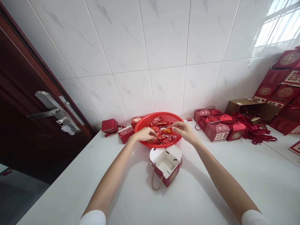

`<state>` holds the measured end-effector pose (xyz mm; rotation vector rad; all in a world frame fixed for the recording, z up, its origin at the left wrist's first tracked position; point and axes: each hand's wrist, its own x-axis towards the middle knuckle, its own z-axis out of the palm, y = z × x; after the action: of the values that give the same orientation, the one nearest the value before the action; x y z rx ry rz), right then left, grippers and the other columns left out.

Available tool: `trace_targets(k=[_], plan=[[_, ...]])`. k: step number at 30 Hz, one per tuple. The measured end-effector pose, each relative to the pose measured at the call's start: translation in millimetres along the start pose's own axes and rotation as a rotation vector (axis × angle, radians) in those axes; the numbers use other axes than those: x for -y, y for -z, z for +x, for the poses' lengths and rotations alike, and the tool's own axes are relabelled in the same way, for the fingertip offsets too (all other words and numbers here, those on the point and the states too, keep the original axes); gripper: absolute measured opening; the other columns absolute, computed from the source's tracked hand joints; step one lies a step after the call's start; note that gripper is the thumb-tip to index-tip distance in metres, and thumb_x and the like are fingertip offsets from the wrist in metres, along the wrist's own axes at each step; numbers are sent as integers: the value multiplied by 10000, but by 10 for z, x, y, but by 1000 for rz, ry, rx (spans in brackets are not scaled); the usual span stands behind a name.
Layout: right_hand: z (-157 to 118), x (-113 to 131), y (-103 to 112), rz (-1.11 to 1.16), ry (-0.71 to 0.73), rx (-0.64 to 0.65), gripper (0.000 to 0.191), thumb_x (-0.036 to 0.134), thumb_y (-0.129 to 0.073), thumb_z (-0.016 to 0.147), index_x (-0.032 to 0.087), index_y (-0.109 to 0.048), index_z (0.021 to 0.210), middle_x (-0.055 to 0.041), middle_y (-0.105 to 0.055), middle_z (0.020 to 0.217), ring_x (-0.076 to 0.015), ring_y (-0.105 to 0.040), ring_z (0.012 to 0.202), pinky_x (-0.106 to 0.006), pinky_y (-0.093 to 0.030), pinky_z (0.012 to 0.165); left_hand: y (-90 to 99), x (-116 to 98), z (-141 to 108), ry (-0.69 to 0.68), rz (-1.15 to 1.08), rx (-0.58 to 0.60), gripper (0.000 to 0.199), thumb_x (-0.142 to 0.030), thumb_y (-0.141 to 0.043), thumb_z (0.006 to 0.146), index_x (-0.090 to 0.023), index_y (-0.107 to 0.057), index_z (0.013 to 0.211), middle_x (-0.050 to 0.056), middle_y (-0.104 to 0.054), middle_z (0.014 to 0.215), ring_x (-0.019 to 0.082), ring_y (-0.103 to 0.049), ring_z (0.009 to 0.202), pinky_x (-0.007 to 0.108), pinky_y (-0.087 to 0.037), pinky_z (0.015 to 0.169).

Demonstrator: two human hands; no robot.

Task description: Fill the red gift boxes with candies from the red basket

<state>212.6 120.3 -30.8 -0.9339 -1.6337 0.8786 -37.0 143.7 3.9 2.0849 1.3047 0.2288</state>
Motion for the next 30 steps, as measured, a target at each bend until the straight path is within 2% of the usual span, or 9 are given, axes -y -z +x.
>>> trace_targets(k=[2,4,6,8,13,17,21,25,30], plan=[[132,-54,-117,56,-1,-28,272,460,-662,775,197,-693,835,-64,-739,872,-222,-686,836,-362,-559,787,-58,-9,181,39,60,225,208,-240,-678,681,-223,-798,851,17,-778,908,238,-690,869,288,-512,803],[220,-118,-208,108,-33,-30,254,444,-659,760,196,-681,812,-57,-732,844,-211,-683,790,-356,-565,753,-116,10,330,114,113,341,199,-240,-684,664,-228,-798,827,18,-760,789,233,-680,760,294,-512,714],[267,-186,-263,136,-78,-20,239,426,-670,734,195,-672,793,-54,-725,828,-201,-677,735,-351,-568,716,-139,70,455,160,155,307,245,-227,-709,625,-221,-791,856,37,-747,768,245,-667,723,305,-504,667],[282,-244,-280,139,-108,-21,234,415,-677,716,191,-667,782,-54,-717,814,-192,-670,697,-347,-568,696,-122,160,562,158,178,201,354,-202,-719,603,-217,-773,952,63,-757,891,258,-666,785,307,-502,684],[267,-301,-259,133,-112,-58,204,386,-652,733,193,-655,797,-59,-719,856,-200,-682,764,-351,-563,757,-39,337,723,135,180,44,439,-219,-674,698,-211,-706,1136,95,-711,1181,269,-657,978,317,-504,809],[260,-309,-269,125,-115,-71,184,380,-645,733,202,-649,780,-51,-705,831,-213,-680,772,-354,-557,743,-68,295,689,85,177,90,473,-311,-712,726,-220,-690,1190,84,-655,1308,290,-603,1170,336,-449,995],[260,-326,-276,100,-117,-87,172,376,-624,735,208,-643,770,-43,-696,788,-217,-676,733,-345,-545,690,-215,152,626,-49,273,280,768,-397,-791,639,-291,-576,1368,81,-498,1482,336,-465,1350,395,-388,1098],[262,-343,-278,64,-85,-106,137,332,-607,734,210,-656,771,-45,-714,813,-210,-668,736,-335,-528,690,-405,58,673,-44,438,313,834,-333,-777,625,-292,-535,1422,137,-558,1359,405,-546,1231,439,-499,939],[261,-356,-292,89,-103,-104,132,330,-599,724,213,-647,759,-32,-698,769,-198,-653,682,-332,-522,663,-404,96,744,-58,414,217,661,-192,-691,698,-251,-607,1351,99,-714,1032,351,-681,959,398,-518,836]])
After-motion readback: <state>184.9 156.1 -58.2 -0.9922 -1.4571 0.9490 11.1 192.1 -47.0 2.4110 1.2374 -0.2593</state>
